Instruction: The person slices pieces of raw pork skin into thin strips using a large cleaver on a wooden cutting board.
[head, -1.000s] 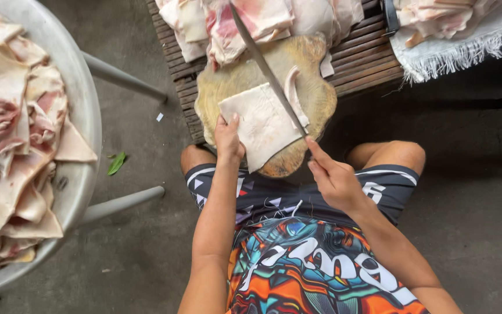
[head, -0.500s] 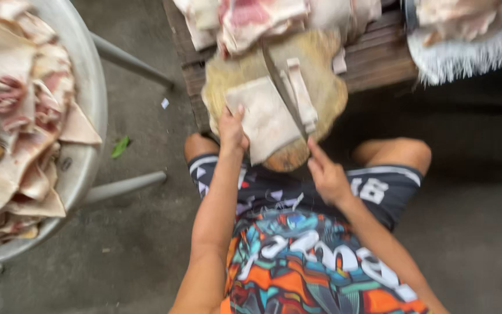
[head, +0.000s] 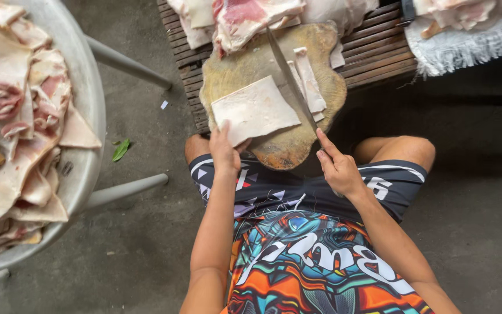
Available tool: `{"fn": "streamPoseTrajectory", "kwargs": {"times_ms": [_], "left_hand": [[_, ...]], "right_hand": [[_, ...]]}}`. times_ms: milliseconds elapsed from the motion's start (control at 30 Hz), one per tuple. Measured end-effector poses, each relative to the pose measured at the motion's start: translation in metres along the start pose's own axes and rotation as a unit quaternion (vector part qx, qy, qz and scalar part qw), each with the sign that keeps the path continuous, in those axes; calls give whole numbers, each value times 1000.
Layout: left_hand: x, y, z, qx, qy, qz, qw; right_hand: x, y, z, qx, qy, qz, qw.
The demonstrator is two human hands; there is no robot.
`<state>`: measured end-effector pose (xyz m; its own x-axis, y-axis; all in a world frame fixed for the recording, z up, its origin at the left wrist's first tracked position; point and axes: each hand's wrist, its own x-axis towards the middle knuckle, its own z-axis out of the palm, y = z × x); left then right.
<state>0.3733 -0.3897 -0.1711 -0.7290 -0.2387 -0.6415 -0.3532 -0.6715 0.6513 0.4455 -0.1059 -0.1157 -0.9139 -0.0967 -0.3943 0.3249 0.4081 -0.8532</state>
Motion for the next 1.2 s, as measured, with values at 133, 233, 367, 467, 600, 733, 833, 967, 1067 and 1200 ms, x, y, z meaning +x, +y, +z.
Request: {"fn": "streamPoseTrajectory", "kwargs": {"times_ms": [133,233,367,467,600,733,833,967,1067,1200], "left_hand": [[0,2,10,110,-42,15,993],[0,-5,13,115,-57,28,991],[4,-8,-1,123,-50,15,991],[14,-1,-14,186,-74,149,968],[22,19,-20,263,-8,117,958],[20,40,-13,228,-41,46,972],[18,47,-10,247,-40,45,967],[21,47,-14,268,-42,32,962],[23,43,-19,241,-80,20,967],[27,33,-17,247,-82,23,965]], "right_hand": [[-13,0,13,-82,60,-156,983],[-7,-4,26,-149,78,-185,968],[4,-24,22,-146,34,-121,981],[-17,-47,-1,-91,13,-139,986],[-48,-64,-31,10,46,-323,945],[-37,-44,-15,51,98,-476,872],[-9,-15,21,-53,103,-321,940],[-1,11,37,-156,102,-225,956],[-8,8,21,-151,75,-150,974],[-11,-14,-3,-126,81,-124,981]]}}
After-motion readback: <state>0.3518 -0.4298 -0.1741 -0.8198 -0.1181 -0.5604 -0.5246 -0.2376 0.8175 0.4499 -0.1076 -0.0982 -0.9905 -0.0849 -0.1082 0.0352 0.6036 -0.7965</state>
